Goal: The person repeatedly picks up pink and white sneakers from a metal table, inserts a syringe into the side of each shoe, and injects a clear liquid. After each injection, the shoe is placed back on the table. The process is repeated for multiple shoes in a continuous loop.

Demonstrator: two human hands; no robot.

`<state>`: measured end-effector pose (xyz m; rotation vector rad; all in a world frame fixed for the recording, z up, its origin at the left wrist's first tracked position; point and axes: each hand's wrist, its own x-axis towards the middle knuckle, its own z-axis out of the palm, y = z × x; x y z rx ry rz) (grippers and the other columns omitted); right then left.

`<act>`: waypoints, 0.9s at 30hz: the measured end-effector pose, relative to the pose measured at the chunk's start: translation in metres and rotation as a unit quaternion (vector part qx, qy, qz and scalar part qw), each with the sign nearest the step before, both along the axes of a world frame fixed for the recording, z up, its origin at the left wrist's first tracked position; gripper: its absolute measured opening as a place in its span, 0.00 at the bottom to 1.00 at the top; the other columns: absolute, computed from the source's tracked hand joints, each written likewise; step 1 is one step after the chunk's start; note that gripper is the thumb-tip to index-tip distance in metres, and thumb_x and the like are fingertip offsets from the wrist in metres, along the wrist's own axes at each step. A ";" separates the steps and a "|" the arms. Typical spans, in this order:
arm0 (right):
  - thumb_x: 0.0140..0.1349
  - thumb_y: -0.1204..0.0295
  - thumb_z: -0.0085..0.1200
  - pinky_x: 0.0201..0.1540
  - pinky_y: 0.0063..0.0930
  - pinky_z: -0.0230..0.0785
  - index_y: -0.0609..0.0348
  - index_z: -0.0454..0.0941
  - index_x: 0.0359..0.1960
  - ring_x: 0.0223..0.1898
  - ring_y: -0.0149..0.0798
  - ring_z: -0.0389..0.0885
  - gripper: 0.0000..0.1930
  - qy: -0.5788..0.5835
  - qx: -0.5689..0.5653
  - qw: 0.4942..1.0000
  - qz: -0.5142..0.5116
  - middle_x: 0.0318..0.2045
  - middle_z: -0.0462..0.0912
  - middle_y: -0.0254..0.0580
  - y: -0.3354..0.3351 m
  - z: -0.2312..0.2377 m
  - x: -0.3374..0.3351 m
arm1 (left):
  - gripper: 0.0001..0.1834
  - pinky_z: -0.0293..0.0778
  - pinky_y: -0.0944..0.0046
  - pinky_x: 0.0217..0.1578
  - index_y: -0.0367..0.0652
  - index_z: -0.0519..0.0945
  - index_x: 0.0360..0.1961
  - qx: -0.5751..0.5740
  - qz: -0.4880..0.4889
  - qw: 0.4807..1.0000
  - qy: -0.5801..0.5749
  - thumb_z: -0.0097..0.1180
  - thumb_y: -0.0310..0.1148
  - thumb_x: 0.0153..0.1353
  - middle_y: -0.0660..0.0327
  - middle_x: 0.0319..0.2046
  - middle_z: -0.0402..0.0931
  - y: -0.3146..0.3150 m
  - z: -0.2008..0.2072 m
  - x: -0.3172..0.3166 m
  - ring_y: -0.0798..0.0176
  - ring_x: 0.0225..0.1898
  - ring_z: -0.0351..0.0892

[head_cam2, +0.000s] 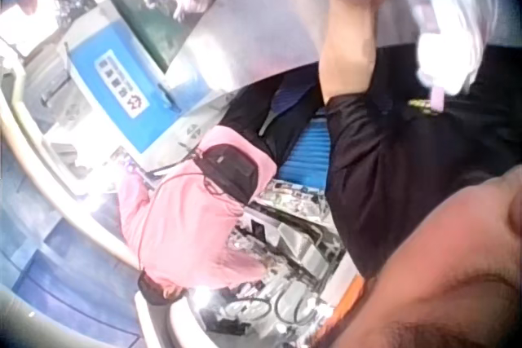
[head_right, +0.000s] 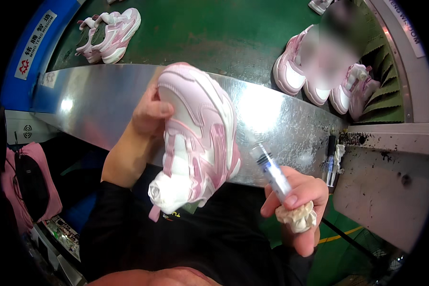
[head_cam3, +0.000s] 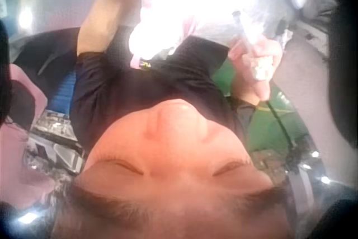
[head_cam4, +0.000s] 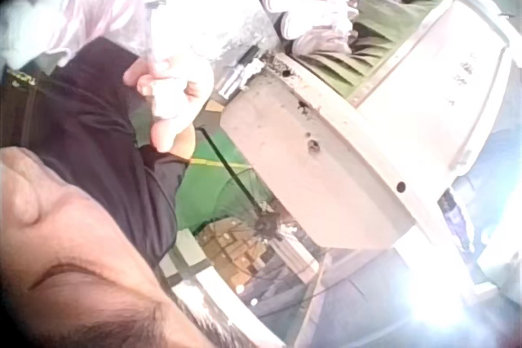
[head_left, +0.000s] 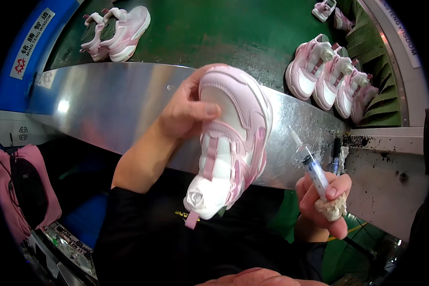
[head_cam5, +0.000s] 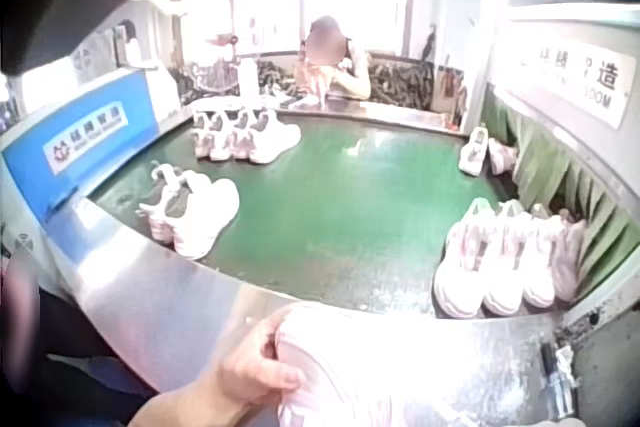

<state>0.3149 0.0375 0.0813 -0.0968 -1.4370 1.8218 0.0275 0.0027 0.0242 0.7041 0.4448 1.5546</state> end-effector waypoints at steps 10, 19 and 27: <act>0.54 0.39 0.53 0.25 0.25 0.60 0.54 0.71 0.40 0.22 0.37 0.69 0.29 0.036 -0.036 0.996 0.076 0.21 0.80 0.45 0.007 0.020 -0.053 | 0.42 0.70 0.65 0.50 0.37 0.67 0.56 -0.010 0.011 0.996 0.086 0.70 0.29 0.35 0.57 0.45 0.75 -0.013 0.012 -0.001 0.63 0.48 0.75; 0.57 0.42 0.52 0.17 0.17 0.53 0.50 0.69 0.42 0.20 0.28 0.61 0.26 -0.014 -0.070 0.995 0.073 0.19 0.78 0.45 0.005 0.021 -0.062 | 0.43 0.70 0.65 0.50 0.37 0.68 0.55 0.003 0.009 0.994 0.112 0.72 0.30 0.33 0.58 0.45 0.75 -0.014 0.017 -0.004 0.64 0.48 0.74; 0.58 0.44 0.53 0.14 0.16 0.51 0.51 0.69 0.42 0.18 0.27 0.60 0.25 -0.018 -0.061 0.996 0.061 0.17 0.77 0.45 0.008 0.022 -0.060 | 0.44 0.70 0.66 0.50 0.36 0.66 0.56 -0.014 0.010 0.994 0.111 0.72 0.31 0.34 0.58 0.45 0.75 -0.014 0.016 -0.007 0.64 0.48 0.74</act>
